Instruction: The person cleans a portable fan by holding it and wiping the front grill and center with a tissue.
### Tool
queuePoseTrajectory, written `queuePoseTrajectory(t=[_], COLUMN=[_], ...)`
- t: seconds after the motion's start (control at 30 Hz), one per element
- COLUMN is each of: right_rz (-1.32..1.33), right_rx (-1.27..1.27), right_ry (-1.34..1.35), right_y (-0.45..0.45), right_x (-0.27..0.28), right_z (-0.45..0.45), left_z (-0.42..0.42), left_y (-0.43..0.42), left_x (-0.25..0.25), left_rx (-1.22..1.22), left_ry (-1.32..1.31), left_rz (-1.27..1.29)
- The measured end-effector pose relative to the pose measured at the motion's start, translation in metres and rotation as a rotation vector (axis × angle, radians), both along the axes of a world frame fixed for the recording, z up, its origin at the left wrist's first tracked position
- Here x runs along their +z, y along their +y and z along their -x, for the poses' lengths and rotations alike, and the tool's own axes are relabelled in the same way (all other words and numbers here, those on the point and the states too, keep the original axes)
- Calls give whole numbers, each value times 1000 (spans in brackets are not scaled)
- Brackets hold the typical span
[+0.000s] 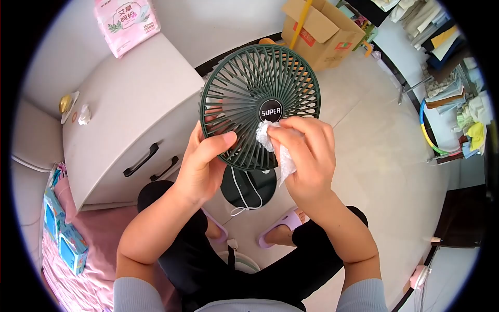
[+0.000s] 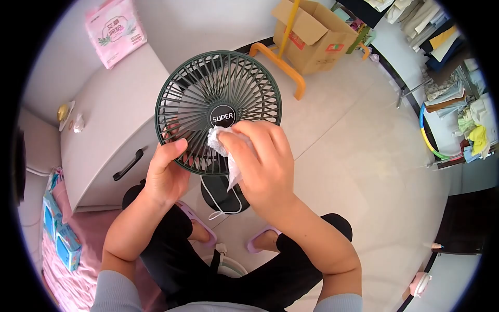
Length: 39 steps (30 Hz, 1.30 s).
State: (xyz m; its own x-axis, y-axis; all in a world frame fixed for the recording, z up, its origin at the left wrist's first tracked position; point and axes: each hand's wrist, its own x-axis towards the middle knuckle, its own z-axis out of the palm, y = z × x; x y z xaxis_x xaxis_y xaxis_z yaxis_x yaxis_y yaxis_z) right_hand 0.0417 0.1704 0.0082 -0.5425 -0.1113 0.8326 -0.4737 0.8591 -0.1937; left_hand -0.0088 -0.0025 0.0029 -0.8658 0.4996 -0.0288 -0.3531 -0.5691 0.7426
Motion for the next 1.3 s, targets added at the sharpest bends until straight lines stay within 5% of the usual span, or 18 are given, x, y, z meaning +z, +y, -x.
queuePoseTrajectory(t=[0.23, 0.67, 0.87, 1.03, 1.3], right_rz=[-68, -1, 12, 232, -87], right_rx=[149, 39, 47, 28, 49], right_ry=[-84, -82, -287, -138, -51], right_y=[5, 0, 1, 12, 2], right_x=[5, 6, 14, 27, 4], right_z=[-6, -10, -19, -11, -3], left_z=[9, 3, 14, 11, 2], left_y=[-11, -4, -18, -11, -4], left_x=[-2, -5, -5, -6, -3], left_rx=[89, 88, 176, 141, 68], left_ry=[31, -50, -3, 56, -25], left_rz=[-27, -27, -22, -4, -40])
